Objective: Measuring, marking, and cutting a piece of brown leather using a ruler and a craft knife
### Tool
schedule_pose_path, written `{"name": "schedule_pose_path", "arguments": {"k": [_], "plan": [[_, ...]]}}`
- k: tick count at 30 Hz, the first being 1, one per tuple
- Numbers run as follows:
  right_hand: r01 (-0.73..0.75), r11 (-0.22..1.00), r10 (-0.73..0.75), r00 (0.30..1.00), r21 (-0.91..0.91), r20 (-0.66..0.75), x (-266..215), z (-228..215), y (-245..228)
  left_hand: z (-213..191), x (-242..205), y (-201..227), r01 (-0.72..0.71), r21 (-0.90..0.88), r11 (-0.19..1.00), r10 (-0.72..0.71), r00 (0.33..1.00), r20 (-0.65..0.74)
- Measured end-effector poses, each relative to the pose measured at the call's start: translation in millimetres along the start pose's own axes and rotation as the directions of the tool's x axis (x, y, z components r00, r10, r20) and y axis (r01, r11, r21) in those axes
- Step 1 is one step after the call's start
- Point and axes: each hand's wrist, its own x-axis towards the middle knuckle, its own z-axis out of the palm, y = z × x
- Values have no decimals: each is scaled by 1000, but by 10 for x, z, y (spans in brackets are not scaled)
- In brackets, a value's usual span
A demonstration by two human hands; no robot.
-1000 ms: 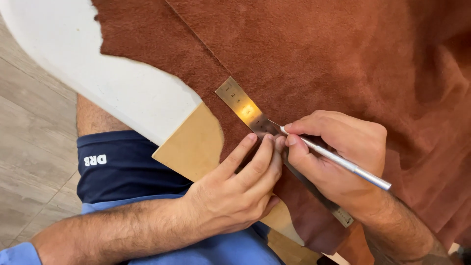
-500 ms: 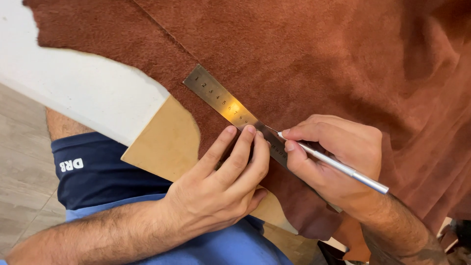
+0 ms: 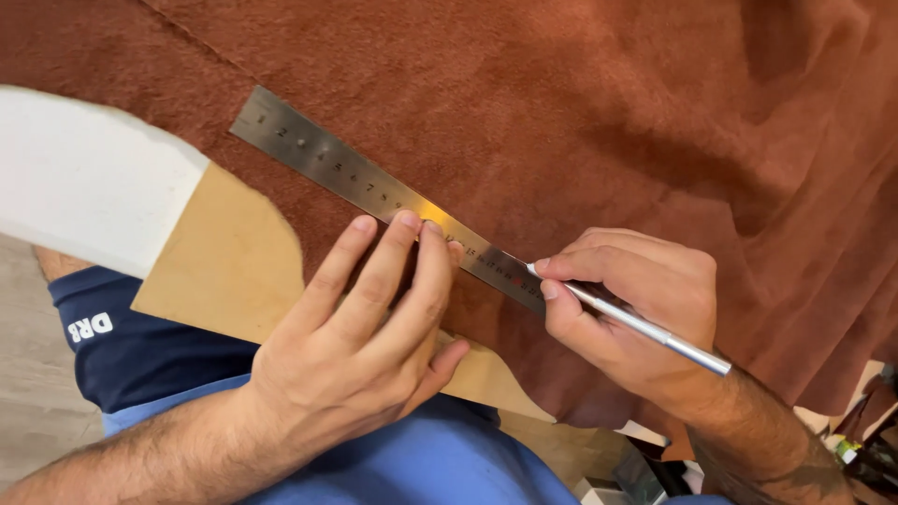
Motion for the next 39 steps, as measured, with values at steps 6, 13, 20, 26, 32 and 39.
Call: {"name": "schedule_pose_path", "arguments": {"k": [6, 13, 20, 26, 32, 39], "plan": [[-51, 999, 51, 998, -7, -29, -264, -57, 129, -6, 48, 18, -7, 24, 1000, 8, 1000, -12], [-80, 996, 83, 994, 44, -66, -528, -110, 243, -5, 85, 66, -34, 19, 999, 34, 999, 4], [-95, 995, 99, 991, 41, -87, -826, -166, 395, 22, 51, 111, -33, 33, 999, 33, 999, 7], [-95, 993, 103, 990, 75, -101, -984, -206, 468, 31, -3, 129, -49, 49, 998, 47, 998, 43], [-96, 992, 105, 990, 87, -99, -1113, -257, 527, 44, -37, 148, -35, 16, 999, 34, 998, 60], [-100, 990, 110, 989, 98, -96, -1214, -300, 577, 56, -49, 166, -42, -9, 999, 42, 999, 34]]}}
